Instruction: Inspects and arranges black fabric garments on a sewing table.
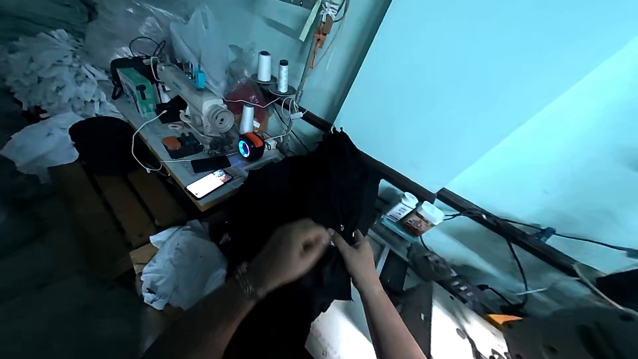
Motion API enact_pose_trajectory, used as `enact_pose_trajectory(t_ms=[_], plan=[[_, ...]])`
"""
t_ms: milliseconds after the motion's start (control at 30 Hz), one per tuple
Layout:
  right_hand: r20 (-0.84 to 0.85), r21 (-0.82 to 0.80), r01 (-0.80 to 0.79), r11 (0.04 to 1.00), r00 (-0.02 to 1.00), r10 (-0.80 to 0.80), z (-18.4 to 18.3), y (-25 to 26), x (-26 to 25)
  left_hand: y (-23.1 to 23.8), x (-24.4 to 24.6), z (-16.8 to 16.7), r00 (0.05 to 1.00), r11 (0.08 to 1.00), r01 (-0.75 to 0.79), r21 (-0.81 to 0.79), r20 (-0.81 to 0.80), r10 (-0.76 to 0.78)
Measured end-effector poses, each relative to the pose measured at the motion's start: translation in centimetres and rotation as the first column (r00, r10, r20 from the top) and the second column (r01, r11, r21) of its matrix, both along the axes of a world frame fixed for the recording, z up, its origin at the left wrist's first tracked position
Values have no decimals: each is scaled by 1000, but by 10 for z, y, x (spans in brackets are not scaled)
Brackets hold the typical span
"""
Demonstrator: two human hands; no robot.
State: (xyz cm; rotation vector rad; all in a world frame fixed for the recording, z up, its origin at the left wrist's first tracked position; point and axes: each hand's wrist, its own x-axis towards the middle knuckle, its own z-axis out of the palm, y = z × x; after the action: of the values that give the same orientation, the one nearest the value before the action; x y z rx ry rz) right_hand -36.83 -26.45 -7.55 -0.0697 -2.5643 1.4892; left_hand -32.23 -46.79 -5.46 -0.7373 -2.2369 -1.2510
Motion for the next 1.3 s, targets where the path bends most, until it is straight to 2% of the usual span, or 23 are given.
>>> enact_pose_trajectory(t_ms=[67, 100, 200, 267, 367, 467, 567, 633, 833, 900, 967, 1067, 1167, 1300], plan=[[-4, 14, 23, 1000, 1000, -23, -1, -2, 2, -27, -46, 4, 964, 967, -252, -42, 70, 255], [-6, 17, 31, 999, 1000, -31, -2, -2, 2, -38, -75, -4, 940, 944, -318, -93, 97, 326], [-10, 12, 29, 1000, 1000, -29, -3, -3, 3, -60, -150, -50, 875, 883, -359, -302, 220, 430], [-4, 10, 25, 1000, 1000, -25, -2, -3, 2, -63, -168, -59, 827, 857, -353, -376, 304, 474], [11, -7, 22, 1000, 1000, -22, -4, -1, -1, -58, -183, -52, 767, 827, -449, -340, 328, 551], [8, -22, 11, 1000, 1000, -11, -6, 1, -2, -59, -196, -51, 730, 788, -573, -226, 297, 616], [-4, -33, 5, 999, 1000, -5, -6, 1, -2, -57, -200, -51, 729, 746, -642, -176, 163, 665], [-13, -26, 3, 1000, 1000, -3, -7, 2, -3, -56, -198, -54, 732, 737, -663, -132, 92, 675], [-19, -32, 4, 999, 1000, -4, -9, 2, -4, -52, -186, -56, 789, 789, -615, 15, 8, 615], [-10, -38, 4, 999, 1000, -4, -9, 2, -3, -52, -184, -55, 806, 806, -592, -11, 13, 592], [-14, -43, 2, 999, 1000, -3, -10, 2, -4, -53, -183, -51, 820, 826, -561, -54, 99, 563], [-29, -36, -2, 999, 1000, 1, -11, 3, -5, -51, -184, -49, 790, 820, -550, -157, 220, 572], [-19, -32, 2, 999, 1000, -2, -10, 3, -4, -51, -186, -54, 796, 810, -555, -189, 161, 583], [-12, -37, 8, 999, 1000, -8, -8, 3, -4, -53, -185, -58, 822, 823, -560, -99, 57, 566]])
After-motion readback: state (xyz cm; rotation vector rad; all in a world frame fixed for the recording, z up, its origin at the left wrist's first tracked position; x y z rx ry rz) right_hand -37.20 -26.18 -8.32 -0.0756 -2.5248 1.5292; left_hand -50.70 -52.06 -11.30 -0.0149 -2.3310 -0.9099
